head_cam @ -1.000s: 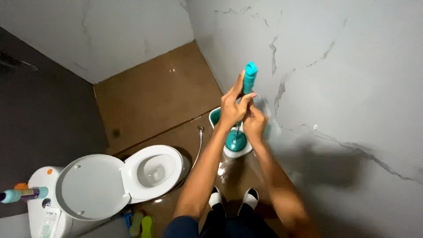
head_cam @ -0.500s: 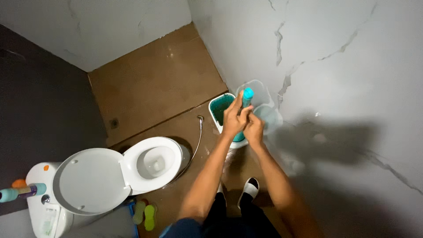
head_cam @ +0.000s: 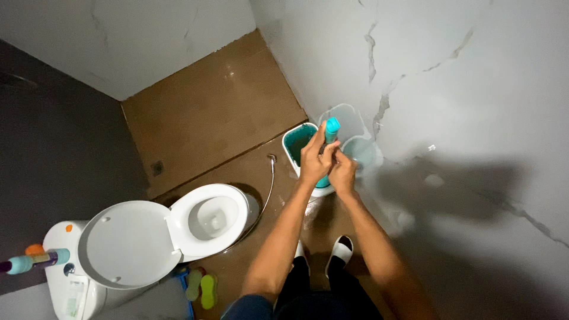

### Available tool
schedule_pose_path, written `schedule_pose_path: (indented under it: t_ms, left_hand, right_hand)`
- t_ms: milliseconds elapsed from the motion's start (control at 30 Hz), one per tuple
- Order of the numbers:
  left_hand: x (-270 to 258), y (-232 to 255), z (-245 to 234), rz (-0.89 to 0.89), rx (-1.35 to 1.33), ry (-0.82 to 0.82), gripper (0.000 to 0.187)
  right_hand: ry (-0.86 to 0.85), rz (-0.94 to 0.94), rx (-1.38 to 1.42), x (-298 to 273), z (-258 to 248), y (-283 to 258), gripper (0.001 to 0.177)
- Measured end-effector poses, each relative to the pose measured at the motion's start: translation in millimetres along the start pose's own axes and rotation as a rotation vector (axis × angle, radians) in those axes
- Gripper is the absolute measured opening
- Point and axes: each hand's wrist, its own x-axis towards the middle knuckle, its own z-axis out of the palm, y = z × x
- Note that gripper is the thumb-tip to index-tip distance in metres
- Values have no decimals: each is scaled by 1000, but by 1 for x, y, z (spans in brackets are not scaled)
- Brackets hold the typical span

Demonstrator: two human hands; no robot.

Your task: The person assembles a mop by connecting multiple handle segments together and then attaching the mop head to the base. Once assembled, the person uses the mop to wipe the bathroom floor.

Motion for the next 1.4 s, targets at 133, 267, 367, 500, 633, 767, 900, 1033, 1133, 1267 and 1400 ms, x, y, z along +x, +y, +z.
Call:
schedule_pose_path:
  t_ms: [133, 267, 367, 500, 633, 767, 900, 1033, 1133, 1267, 1400]
  left_hand:
    - [0, 5, -2, 180, 44, 85, 57]
    - [9, 7, -13, 79, 20, 62, 58]
    - [10, 4, -18, 9, 8, 33, 60]
    - [4, 4, -14, 225, 38, 96, 60]
    - [-3, 8, -11, 114, 24, 52, 64]
    - [-2, 19, -11, -21, -24, -9, 65]
    - [2, 38, -14, 146, -12, 2, 66]
    - [11, 63, -24, 262, -70, 9, 69]
    - [24, 89, -34, 163, -46, 5, 71]
    - [39, 126, -47, 289, -23, 23, 77]
    - [42, 165, -57, 303, -61, 19, 79]
  right_hand:
    - [0, -33, 49, 0, 1, -8, 22]
    - [-77, 43, 29, 12, 8, 0, 16]
    - [-114, 85, -68, 12, 15, 15, 13]
    - [-20, 84, -46, 1, 21, 18, 19]
    - [7, 116, -24, -7, 16, 11, 22]
    - [-2, 53, -44, 2, 3, 3, 22]
    - [-46, 155, -100, 8, -11, -27, 21]
    - [7, 48, 1, 13, -26, -68, 28]
    - [36, -32, 4, 22, -37, -96, 31]
    - [43, -105, 35, 33, -51, -126, 30]
    - [57, -102, 81, 36, -66, -158, 32]
